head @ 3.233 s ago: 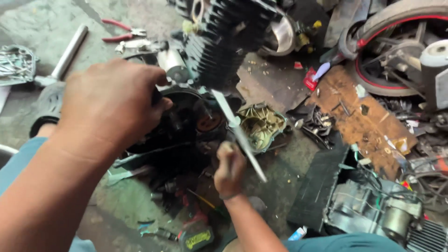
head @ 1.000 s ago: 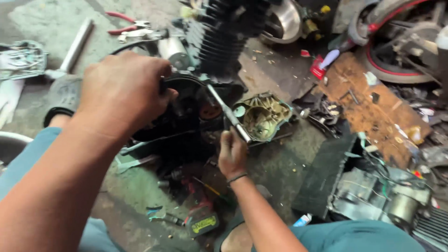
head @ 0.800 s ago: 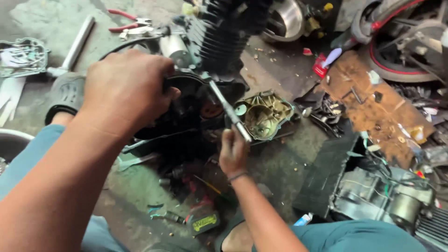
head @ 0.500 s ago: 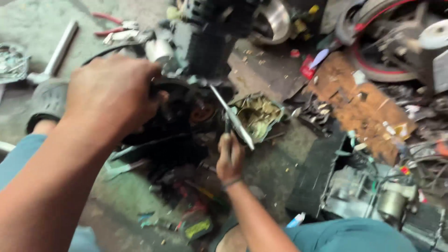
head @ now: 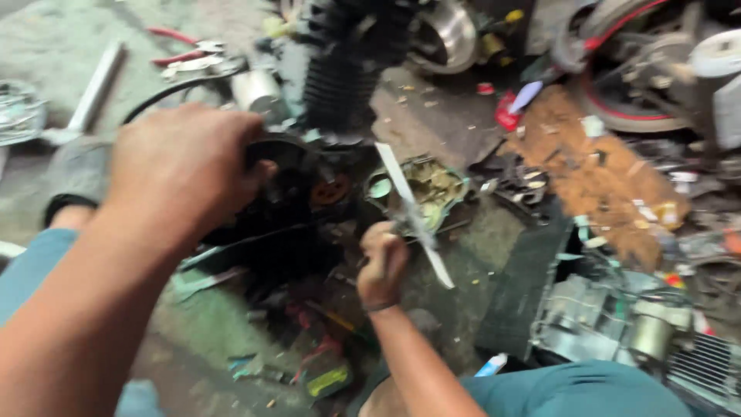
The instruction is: Repairing and assembling a motorcycle engine block using various hand tools.
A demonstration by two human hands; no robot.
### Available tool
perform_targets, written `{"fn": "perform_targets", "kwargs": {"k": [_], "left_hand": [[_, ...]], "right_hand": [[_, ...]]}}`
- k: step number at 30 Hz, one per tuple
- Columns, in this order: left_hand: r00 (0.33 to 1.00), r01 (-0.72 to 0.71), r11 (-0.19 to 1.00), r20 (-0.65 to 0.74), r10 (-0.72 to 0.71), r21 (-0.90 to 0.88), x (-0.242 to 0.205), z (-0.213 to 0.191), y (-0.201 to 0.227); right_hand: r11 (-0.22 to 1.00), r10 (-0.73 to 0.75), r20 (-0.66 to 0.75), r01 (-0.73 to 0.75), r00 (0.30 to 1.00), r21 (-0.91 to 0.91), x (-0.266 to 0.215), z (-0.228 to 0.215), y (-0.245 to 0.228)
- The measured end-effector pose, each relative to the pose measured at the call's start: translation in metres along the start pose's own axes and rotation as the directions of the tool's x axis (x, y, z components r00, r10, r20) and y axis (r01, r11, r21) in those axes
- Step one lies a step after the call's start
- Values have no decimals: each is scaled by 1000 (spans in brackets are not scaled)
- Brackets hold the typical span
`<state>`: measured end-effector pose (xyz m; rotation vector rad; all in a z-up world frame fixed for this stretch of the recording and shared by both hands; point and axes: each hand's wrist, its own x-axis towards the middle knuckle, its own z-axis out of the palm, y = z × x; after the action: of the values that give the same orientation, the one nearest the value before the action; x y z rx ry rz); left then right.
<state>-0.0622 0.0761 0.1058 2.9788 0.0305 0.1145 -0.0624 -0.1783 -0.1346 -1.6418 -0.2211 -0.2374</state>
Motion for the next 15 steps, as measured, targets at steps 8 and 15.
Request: {"fn": "perform_targets", "kwargs": {"k": [8,15], "left_hand": [[998,32,999,46,-33,23,-3,-2,-1],[997,26,998,77,-30,60,-11,2,-4]], "right_hand": [[998,55,2,-55,998,4,-9,5,-6],[992,35,-29,-31,999,121,-23,9,12]]}}
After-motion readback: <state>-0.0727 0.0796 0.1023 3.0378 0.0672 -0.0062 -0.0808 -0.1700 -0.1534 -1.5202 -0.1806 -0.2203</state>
